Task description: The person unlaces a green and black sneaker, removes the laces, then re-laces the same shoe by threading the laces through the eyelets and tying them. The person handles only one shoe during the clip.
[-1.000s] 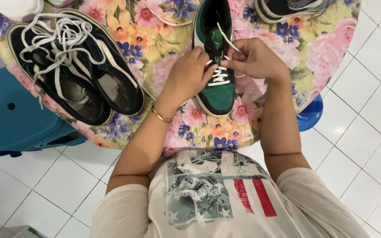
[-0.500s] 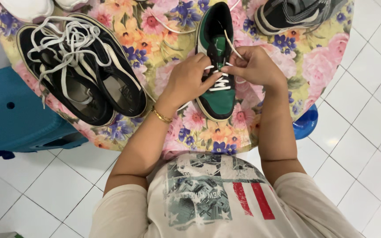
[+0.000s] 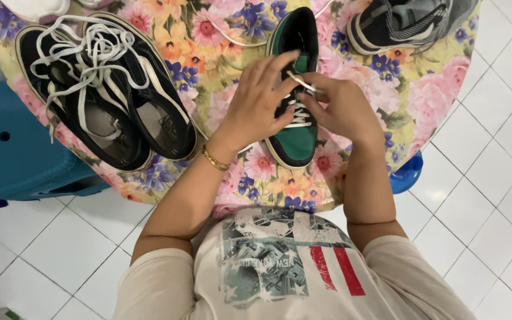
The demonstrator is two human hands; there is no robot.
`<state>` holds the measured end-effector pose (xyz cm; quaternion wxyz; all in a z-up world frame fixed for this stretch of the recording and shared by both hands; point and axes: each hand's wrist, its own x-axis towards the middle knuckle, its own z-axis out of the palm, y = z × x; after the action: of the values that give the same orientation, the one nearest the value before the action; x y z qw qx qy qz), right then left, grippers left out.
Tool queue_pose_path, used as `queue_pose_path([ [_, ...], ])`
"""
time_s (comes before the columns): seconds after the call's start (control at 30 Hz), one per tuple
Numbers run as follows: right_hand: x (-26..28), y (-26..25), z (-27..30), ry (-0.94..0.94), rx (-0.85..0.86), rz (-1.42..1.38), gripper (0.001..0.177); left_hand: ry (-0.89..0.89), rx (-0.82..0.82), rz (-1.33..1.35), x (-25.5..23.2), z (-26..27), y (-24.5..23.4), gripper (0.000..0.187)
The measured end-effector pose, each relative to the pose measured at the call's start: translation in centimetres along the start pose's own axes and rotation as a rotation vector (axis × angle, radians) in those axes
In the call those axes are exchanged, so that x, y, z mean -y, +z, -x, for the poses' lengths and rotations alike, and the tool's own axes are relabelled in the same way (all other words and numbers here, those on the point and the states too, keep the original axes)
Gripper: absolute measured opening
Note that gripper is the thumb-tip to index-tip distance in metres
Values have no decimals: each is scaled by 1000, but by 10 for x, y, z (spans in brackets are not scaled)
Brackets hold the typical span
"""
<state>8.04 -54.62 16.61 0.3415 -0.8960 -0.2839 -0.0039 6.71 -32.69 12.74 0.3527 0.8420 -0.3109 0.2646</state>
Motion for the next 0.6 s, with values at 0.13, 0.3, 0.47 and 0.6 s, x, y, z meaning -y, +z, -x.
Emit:
queue_pose_path([
  [0.13,7,9,0,56,71,333,22,-6,80,47,8,-2,5,59],
  [0.3,3,0,0,107,164,250,17,-120,236,164,25,-1,6,54],
  [0.47,5,-6,-20,187,-2,77,37,-149,123,348,32,1,9,85],
  [0.6,7,8,-32,-146,-194,332,34,-180,106,376,31,6,18,97],
])
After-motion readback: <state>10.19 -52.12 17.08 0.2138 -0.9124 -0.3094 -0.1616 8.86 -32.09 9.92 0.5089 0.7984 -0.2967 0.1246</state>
